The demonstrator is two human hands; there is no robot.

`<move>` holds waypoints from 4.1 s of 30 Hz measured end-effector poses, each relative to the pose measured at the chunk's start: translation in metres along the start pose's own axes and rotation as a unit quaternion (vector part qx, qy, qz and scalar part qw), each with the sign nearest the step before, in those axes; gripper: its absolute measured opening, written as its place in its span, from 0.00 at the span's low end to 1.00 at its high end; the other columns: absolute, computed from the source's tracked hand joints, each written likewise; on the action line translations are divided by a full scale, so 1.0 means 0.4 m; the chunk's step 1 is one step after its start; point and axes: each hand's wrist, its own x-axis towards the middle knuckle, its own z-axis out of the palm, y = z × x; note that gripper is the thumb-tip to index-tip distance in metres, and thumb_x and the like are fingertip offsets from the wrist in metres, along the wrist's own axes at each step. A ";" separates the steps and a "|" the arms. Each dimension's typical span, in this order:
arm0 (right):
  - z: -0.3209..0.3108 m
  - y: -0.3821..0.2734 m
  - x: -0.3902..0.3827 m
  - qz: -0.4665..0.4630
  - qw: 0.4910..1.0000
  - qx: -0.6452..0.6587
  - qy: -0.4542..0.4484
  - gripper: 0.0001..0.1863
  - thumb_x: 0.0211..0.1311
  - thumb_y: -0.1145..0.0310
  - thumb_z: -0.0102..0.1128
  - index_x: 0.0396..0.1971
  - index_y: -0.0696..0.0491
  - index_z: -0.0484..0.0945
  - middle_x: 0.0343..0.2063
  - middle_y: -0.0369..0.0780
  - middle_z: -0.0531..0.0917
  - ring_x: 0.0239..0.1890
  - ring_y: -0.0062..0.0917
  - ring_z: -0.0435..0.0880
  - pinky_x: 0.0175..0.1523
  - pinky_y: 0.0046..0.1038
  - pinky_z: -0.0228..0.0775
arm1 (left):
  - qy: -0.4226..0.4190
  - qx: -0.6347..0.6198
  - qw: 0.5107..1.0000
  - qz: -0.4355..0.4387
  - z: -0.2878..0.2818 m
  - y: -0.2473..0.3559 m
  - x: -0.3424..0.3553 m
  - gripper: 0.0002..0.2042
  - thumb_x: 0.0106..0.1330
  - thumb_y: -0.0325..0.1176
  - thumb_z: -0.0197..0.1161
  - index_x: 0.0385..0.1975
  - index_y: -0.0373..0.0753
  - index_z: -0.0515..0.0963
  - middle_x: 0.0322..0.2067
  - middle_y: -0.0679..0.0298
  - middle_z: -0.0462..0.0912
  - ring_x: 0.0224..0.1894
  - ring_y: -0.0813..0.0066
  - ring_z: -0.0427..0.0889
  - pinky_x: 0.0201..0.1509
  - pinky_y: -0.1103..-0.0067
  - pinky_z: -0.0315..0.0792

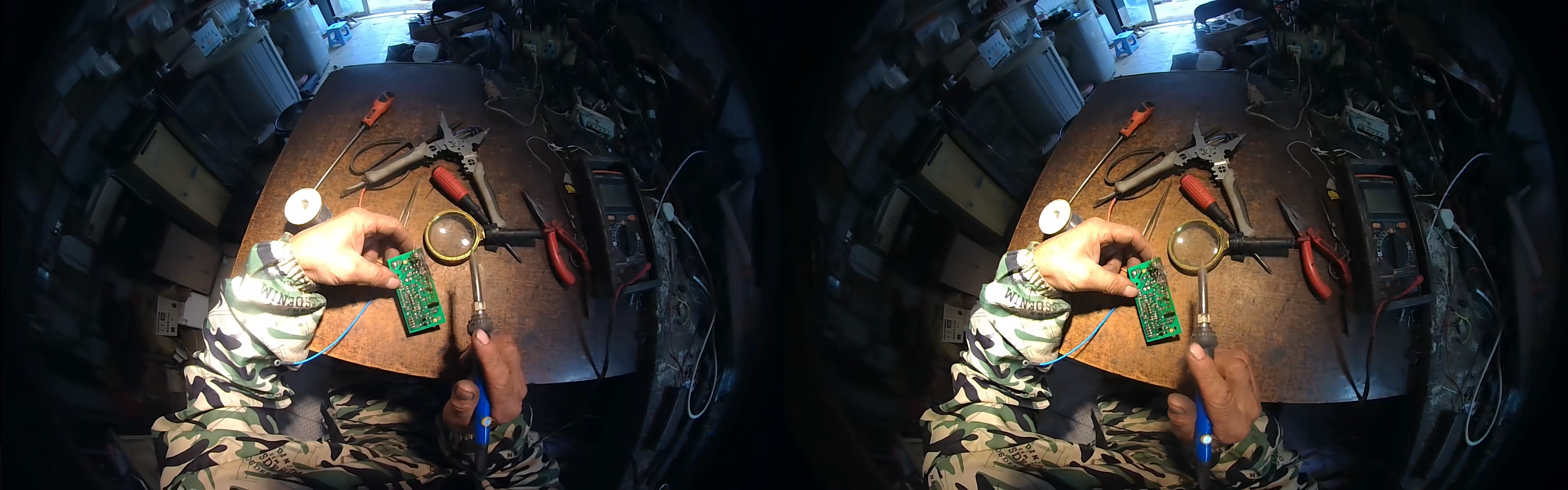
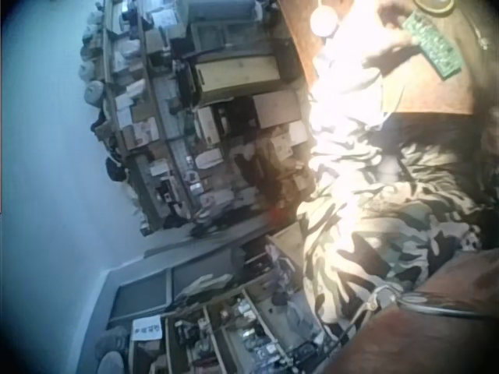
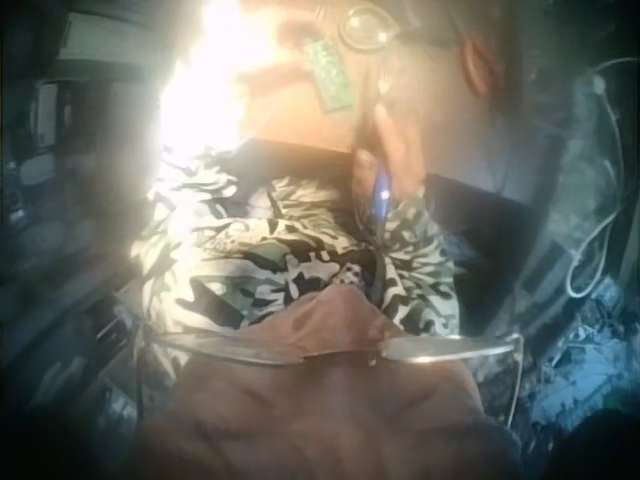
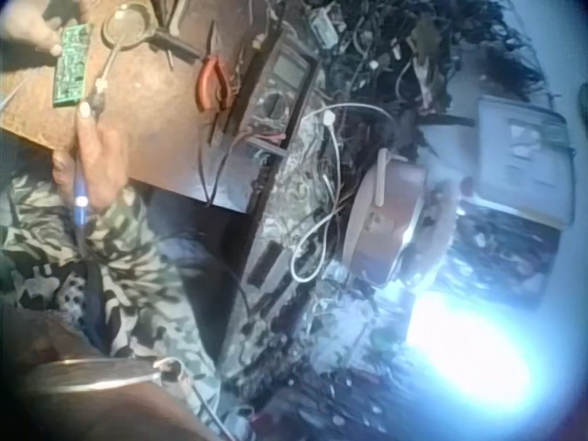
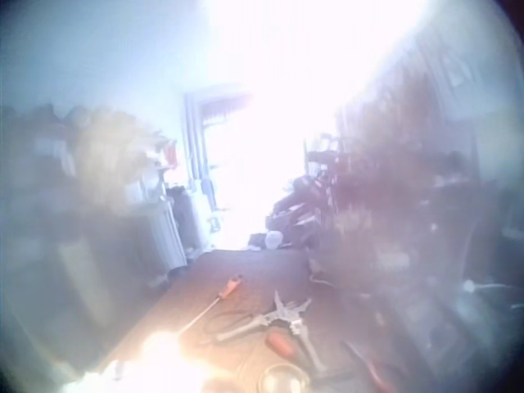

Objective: The person solders a green circuit board using a soldering iron and solder wire. They hold the board with one hand and apply solder to specific points while using a magnifying glass for close inspection. The person also uses tweezers to adjust components on the board.

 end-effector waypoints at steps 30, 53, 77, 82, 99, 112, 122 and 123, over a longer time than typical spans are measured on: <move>0.000 -0.009 -0.020 0.081 0.996 0.009 0.046 0.19 0.62 0.75 0.62 0.51 0.65 0.73 0.29 0.48 0.80 0.25 0.26 0.78 0.31 0.27 0.72 | 0.074 0.097 0.992 -0.027 0.017 0.010 0.021 0.16 0.63 0.40 0.75 0.41 0.32 0.83 0.28 0.73 0.79 0.29 0.90 0.72 0.32 0.87 0.67; 0.039 -0.036 -0.038 0.177 0.980 -0.010 0.091 0.17 0.68 0.68 0.57 0.51 0.64 0.73 0.37 0.46 0.81 0.29 0.20 0.78 0.36 0.23 0.71 | 0.239 0.427 0.858 0.158 0.128 0.005 -0.067 0.46 0.40 0.59 0.81 0.51 0.28 0.71 0.46 0.46 0.76 0.47 0.49 0.80 0.48 0.60 0.76; 0.010 -0.027 -0.041 0.171 0.981 0.007 0.093 0.18 0.64 0.67 0.59 0.47 0.65 0.78 0.29 0.49 0.84 0.24 0.26 0.82 0.32 0.25 0.74 | 0.291 0.343 0.864 0.226 0.152 -0.061 -0.079 0.43 0.45 0.36 0.77 0.62 0.29 0.64 0.50 0.46 0.74 0.54 0.46 0.75 0.59 0.60 0.72; 0.013 -0.054 -0.047 0.196 0.978 -0.015 0.062 0.18 0.64 0.70 0.62 0.49 0.64 0.76 0.32 0.51 0.85 0.30 0.30 0.87 0.38 0.27 0.79 | 0.274 0.333 0.874 0.226 0.152 -0.052 -0.079 0.43 0.45 0.33 0.77 0.63 0.30 0.62 0.53 0.46 0.72 0.55 0.45 0.74 0.60 0.60 0.72; 0.011 -0.042 -0.040 0.123 0.989 -0.086 -0.011 0.18 0.63 0.70 0.58 0.48 0.65 0.76 0.28 0.49 0.84 0.25 0.29 0.85 0.34 0.27 0.77 | 0.286 0.346 0.866 0.219 0.152 -0.064 -0.083 0.46 0.45 0.35 0.78 0.65 0.31 0.60 0.54 0.46 0.72 0.56 0.46 0.74 0.61 0.60 0.70; 0.013 -0.027 -0.045 0.103 0.990 -0.096 0.012 0.18 0.61 0.72 0.57 0.49 0.65 0.76 0.27 0.49 0.84 0.24 0.29 0.84 0.33 0.27 0.76 | 0.267 0.323 0.876 0.238 0.152 -0.058 -0.080 0.45 0.46 0.35 0.77 0.65 0.31 0.61 0.55 0.46 0.72 0.56 0.45 0.74 0.61 0.59 0.71; 0.015 -0.029 -0.040 0.096 0.991 -0.092 0.023 0.18 0.61 0.72 0.57 0.48 0.66 0.78 0.27 0.49 0.83 0.23 0.28 0.84 0.31 0.25 0.75 | 0.269 0.327 0.877 0.226 0.154 -0.053 -0.081 0.45 0.46 0.37 0.78 0.65 0.31 0.61 0.54 0.46 0.72 0.56 0.45 0.74 0.60 0.59 0.71; 0.013 -0.027 -0.042 0.095 0.991 -0.095 0.022 0.18 0.61 0.72 0.57 0.48 0.66 0.78 0.27 0.49 0.83 0.23 0.28 0.84 0.31 0.25 0.75 | 0.269 0.326 0.877 0.226 0.155 -0.053 -0.081 0.45 0.46 0.37 0.78 0.65 0.31 0.61 0.54 0.46 0.72 0.56 0.45 0.74 0.60 0.59 0.71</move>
